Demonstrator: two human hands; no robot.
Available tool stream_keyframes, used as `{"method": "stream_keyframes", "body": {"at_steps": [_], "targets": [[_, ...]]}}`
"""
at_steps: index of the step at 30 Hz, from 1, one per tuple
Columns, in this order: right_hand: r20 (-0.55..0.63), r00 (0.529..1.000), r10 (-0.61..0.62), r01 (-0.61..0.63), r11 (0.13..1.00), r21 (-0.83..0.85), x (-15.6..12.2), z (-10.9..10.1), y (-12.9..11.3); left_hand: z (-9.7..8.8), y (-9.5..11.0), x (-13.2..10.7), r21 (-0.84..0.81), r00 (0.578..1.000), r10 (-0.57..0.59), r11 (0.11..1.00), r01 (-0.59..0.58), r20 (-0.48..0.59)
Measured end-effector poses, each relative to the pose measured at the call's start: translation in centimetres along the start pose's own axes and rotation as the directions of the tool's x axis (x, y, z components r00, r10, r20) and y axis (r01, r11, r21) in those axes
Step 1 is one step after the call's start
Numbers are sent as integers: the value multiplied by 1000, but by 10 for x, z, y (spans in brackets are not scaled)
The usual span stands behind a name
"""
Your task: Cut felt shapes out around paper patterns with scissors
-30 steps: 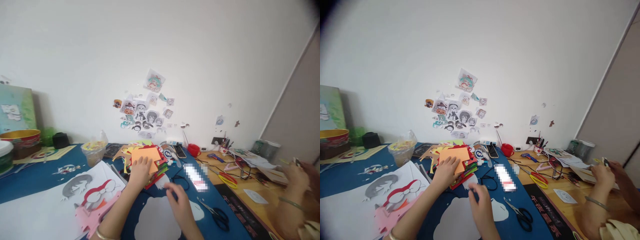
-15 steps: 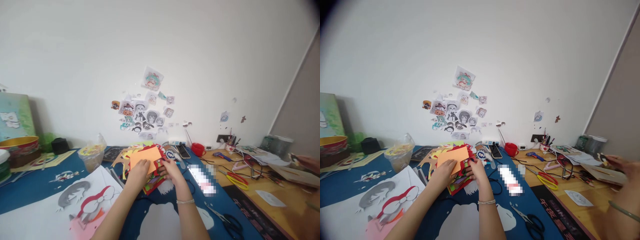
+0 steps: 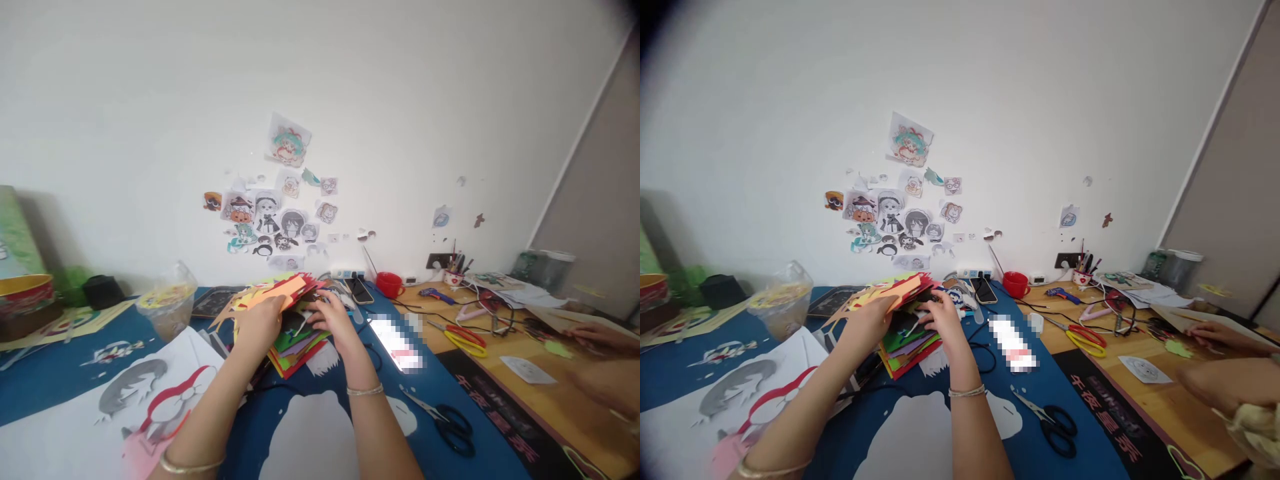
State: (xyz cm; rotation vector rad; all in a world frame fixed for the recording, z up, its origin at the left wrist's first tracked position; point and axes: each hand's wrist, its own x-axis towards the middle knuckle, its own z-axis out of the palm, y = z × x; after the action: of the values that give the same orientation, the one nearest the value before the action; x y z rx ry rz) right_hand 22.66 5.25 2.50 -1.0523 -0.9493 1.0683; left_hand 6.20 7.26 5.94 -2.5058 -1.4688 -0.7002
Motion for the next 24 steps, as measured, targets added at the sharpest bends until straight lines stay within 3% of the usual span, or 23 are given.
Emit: {"method": "stream_keyframes", "body": {"at_steps": [4,8,14,20,24], "targets": [[-86,995,47,-53,997,-61,9,-10,11,-19,-2,10,-21,999,-35,999,34,-24],[-28,994,101,-102,995,-22,9,-9,13,-28,-7,12,-56,998,-54,997,53,-29],[148,987,-56,33,988,154,-6,8,-2,-37,-12,12,-80,1000,-27,996,26,-12],[250,948,-196,99,930,354,-14,25,-6,-31,-2,11,-21,998,40,999,-40,41],[275,937,-213,110,931,347,-18,31,-7,-25,5,11,44,1000,0,999,0,-10]]}}
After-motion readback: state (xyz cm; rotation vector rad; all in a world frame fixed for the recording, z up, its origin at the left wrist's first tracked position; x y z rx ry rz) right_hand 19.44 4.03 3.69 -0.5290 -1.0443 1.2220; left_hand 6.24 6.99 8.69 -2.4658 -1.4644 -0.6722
